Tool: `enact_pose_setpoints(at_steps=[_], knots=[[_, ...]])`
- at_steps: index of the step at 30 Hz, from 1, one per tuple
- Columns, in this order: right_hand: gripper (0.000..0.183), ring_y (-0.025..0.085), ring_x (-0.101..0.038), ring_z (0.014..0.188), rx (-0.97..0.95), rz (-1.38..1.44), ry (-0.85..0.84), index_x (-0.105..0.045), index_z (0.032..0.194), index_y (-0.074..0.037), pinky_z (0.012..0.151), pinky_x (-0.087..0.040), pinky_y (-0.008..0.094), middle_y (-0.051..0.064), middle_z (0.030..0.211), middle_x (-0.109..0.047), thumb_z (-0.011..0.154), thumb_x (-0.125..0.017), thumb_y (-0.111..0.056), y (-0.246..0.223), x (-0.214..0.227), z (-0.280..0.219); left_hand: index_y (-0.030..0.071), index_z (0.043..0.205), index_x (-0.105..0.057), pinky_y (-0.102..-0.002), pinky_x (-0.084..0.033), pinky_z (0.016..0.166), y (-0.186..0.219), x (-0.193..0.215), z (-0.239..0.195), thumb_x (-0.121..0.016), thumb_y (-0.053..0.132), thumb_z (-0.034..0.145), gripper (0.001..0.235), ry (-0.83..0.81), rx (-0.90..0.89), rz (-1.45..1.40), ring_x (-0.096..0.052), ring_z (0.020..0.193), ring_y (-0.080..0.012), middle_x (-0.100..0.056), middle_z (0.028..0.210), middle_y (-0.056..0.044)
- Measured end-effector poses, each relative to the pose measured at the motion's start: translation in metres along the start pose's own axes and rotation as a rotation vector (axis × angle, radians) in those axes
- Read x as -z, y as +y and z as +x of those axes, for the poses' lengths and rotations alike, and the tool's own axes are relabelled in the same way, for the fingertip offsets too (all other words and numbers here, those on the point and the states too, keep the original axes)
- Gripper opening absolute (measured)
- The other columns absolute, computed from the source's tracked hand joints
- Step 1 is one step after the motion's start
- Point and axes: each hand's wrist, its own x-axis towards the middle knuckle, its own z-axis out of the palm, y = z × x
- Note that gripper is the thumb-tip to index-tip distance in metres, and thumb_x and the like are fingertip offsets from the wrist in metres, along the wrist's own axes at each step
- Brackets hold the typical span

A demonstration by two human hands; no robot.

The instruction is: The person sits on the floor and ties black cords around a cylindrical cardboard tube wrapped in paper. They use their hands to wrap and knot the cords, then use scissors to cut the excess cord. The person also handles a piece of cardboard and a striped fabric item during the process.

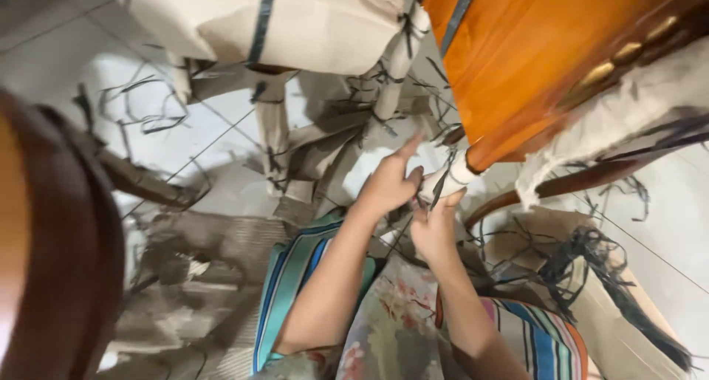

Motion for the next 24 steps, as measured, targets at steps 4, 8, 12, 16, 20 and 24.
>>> enact_pose_setpoints(at_steps=[4, 8, 12, 16, 20, 24], knots=[[0.091, 0.061, -0.059, 0.112, -0.036, -0.019, -0.004, 0.001, 0.144, 0.016, 0.093, -0.049, 0.061, 0.045, 0.121, -0.056, 0.083, -0.067, 0.009, -0.024, 0.008, 0.019, 0.013, 0.144, -0.061, -0.049, -0.048, 0.113, 0.031, 0.017, -0.036, -0.060, -0.001, 0.089, 0.057, 0.045, 0.016, -0.007, -0.061, 0.129, -0.0355, -0.068, 0.134, -0.016], [0.074, 0.050, -0.070, 0.097, -0.140, 0.124, -0.028, -0.007, 0.139, 0.001, 0.082, -0.058, 0.053, 0.032, 0.106, -0.066, 0.092, -0.063, 0.005, -0.050, 0.002, 0.025, 0.019, 0.127, -0.074, -0.038, -0.052, 0.106, 0.062, 0.018, -0.066, -0.056, -0.005, 0.091, 0.047, 0.277, 0.046, -0.103, -0.070, 0.118, -0.0223, -0.078, 0.117, -0.004], [0.045, 0.057, -0.069, 0.098, -0.375, 0.300, -0.052, -0.016, 0.140, -0.003, 0.089, -0.058, 0.062, 0.043, 0.116, -0.062, 0.100, -0.039, -0.004, -0.113, 0.005, 0.031, 0.014, 0.125, -0.076, -0.040, -0.054, 0.103, 0.077, 0.000, -0.085, -0.054, -0.006, 0.091, 0.045, 0.430, 0.027, -0.080, -0.071, 0.116, -0.0248, -0.079, 0.116, -0.010], [0.055, 0.046, -0.071, 0.107, -0.425, 0.328, -0.048, -0.020, 0.147, -0.007, 0.094, -0.056, 0.055, 0.028, 0.114, -0.071, 0.100, -0.046, -0.016, -0.116, -0.013, 0.041, 0.006, 0.130, -0.071, -0.045, -0.046, 0.112, 0.083, -0.004, -0.084, -0.050, -0.009, 0.092, 0.047, 0.473, -0.110, -0.047, -0.064, 0.127, -0.0307, -0.073, 0.127, -0.017], [0.055, 0.051, -0.063, 0.119, -0.322, 0.239, -0.247, -0.023, 0.144, -0.002, 0.102, -0.050, 0.061, 0.035, 0.127, -0.062, 0.103, -0.050, -0.027, -0.115, 0.000, 0.043, 0.002, 0.140, -0.062, -0.048, -0.042, 0.115, 0.076, -0.008, -0.086, -0.051, -0.007, 0.095, 0.048, 0.515, -0.134, 0.005, -0.055, 0.134, -0.0336, -0.064, 0.139, -0.022], [0.088, 0.058, -0.036, 0.142, 0.102, 0.104, -0.479, -0.013, 0.156, 0.007, 0.106, -0.040, 0.068, 0.038, 0.158, -0.029, 0.078, -0.052, 0.013, -0.122, 0.061, 0.027, 0.003, 0.157, -0.044, -0.048, -0.037, 0.118, 0.065, -0.018, -0.088, -0.056, -0.002, 0.095, 0.063, 0.467, -0.150, 0.105, -0.041, 0.144, -0.0370, -0.044, 0.157, -0.025]])
